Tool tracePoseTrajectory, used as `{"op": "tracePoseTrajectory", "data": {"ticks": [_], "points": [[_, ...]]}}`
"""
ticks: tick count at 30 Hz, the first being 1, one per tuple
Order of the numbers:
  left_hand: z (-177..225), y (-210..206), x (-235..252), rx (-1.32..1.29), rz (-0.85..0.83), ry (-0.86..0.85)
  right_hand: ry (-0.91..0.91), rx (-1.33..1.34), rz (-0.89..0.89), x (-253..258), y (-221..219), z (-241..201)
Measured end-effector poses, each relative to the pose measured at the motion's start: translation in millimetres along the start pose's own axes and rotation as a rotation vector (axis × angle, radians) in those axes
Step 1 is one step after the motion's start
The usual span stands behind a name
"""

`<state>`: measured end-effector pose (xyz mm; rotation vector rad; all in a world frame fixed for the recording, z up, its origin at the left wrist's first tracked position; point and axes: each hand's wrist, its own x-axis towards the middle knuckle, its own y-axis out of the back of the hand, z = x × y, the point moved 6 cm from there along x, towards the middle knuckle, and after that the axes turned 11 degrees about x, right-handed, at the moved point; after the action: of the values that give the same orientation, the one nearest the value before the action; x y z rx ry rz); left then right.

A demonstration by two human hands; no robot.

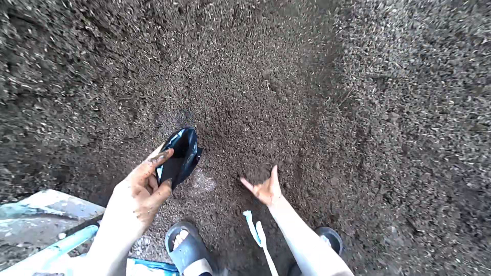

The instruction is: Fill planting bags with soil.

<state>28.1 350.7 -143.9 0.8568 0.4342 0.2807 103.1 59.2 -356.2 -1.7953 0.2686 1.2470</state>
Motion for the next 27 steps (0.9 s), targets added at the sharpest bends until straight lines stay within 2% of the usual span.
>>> {"op": "tracePoseTrajectory", "data": {"ticks": [4,8,10,13,16,18,20,24,27], "points": [[-4,-15,3,-0.108,-0.051,-0.028,0.127,0.098,-0.222,48,-66,-11],[5,-58,22,-0.022,-0.255,-0.016,0.197,0.178,-0.246,73,-103,-14],[12,-78,36,0.022,-0.344,-0.019,0.258,0.132,-0.166,65,-114,-21],[22,-93,57,0.02,-0.353,-0.022,0.338,-0.145,-0.152,22,-128,-37],[45,-94,73,-0.032,-0.322,-0.043,0.205,-0.033,-0.247,-9,-146,-37],[64,-88,75,-0.044,-0.288,-0.025,0.097,-0.058,-0.372,-38,-163,-26],[75,-80,71,-0.053,-0.271,0.019,0.072,-0.171,-0.442,-59,-181,-17],[78,-60,70,-0.067,-0.189,0.004,0.275,-0.601,-0.558,-84,-217,-10],[76,-50,73,-0.033,-0.146,-0.039,0.407,-0.936,-0.461,-102,-244,-2]]}}
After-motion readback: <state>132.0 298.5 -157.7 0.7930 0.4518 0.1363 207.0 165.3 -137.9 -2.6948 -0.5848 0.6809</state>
